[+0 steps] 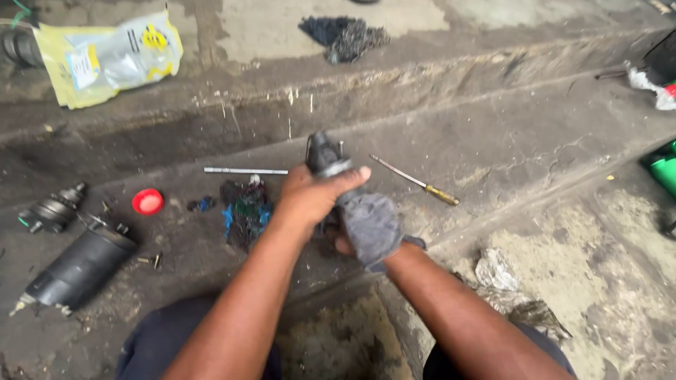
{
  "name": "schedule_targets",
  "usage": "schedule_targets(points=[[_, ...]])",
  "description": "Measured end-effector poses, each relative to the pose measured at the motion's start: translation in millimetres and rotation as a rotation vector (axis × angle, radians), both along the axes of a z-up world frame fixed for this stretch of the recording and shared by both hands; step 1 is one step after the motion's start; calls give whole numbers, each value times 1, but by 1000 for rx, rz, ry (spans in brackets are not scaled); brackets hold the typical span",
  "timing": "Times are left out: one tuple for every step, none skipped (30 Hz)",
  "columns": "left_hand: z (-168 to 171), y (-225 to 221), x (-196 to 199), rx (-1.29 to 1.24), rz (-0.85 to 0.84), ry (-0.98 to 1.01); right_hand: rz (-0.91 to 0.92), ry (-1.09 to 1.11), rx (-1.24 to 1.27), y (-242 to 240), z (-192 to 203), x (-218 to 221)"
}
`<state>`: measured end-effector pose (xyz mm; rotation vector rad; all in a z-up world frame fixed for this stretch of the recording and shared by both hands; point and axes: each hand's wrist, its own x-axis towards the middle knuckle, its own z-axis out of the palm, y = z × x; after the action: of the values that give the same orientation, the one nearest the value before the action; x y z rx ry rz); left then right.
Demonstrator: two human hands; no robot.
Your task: Disassembling, cleaning, and repairing a starter motor in an auto shop.
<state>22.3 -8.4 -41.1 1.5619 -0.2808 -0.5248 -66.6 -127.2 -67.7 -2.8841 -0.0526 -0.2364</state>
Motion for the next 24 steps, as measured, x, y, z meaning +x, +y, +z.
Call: schedule_targets(points=[[10, 9, 1, 4, 2, 13, 2, 13, 4, -3, 11, -5], [20, 18, 4, -69, -115, 43, 227, 8, 548, -6, 21, -8], [31, 28, 8, -142, -232, 74, 446, 7, 1096, -9, 33, -10], [25, 27, 14, -146, -220, 83, 451, 23, 1096, -3, 50, -17], [20, 27, 19, -306, -372, 185, 391, 124, 1480, 4, 68, -24], [15, 29, 24, -468, -515, 282, 314, 238, 1859, 12, 87, -31], [8, 26, 27, -475, -494, 284, 320, 263, 1857, 9, 63, -19], [-1, 25, 27, -488, -472, 278, 138, 262, 1555, 7, 38, -11], [-9, 22, 26, -502, -450, 272, -25, 257, 1243, 5, 13, -4], [-21, 16, 22, -504, -439, 278, -23, 270, 1242, 1, -15, 5], [-31, 9, 18, -376, -252, 239, 132, 134, 985, -4, -42, 15], [-40, -2, 16, -246, -78, 197, 273, -8, 721, -11, -68, 25], [-31, 1, 12, -246, -79, 199, 270, -6, 720, -9, -63, 23], [-22, 5, 11, -177, -13, 201, 193, 127, 703, -6, -59, 24], [-14, 10, 10, -108, 53, 202, 115, 259, 683, -3, -55, 26], [4, 21, 10, -106, 55, 204, 116, 262, 684, 0, -26, 19], [21, 33, 10, -229, -79, 217, 125, 251, 941, 3, 2, 12], [37, 45, 10, -355, -211, 230, 133, 240, 1195, 5, 30, 5], [34, 45, 11, -358, -207, 232, 134, 245, 1193, 16, 46, -3], [32, 46, 12, -537, -351, 259, 213, 229, 1480, 27, 63, -11], [30, 47, 12, -716, -496, 283, 293, 211, 1767, 38, 79, -20], [17, 41, 15, -712, -494, 288, 289, 213, 1773, 32, 51, -9], [5, 34, 17, -582, -423, 259, 219, 199, 1396, 27, 24, 1], [-5, 23, 19, -457, -360, 227, 145, 179, 1013, 18, -1, 11]])
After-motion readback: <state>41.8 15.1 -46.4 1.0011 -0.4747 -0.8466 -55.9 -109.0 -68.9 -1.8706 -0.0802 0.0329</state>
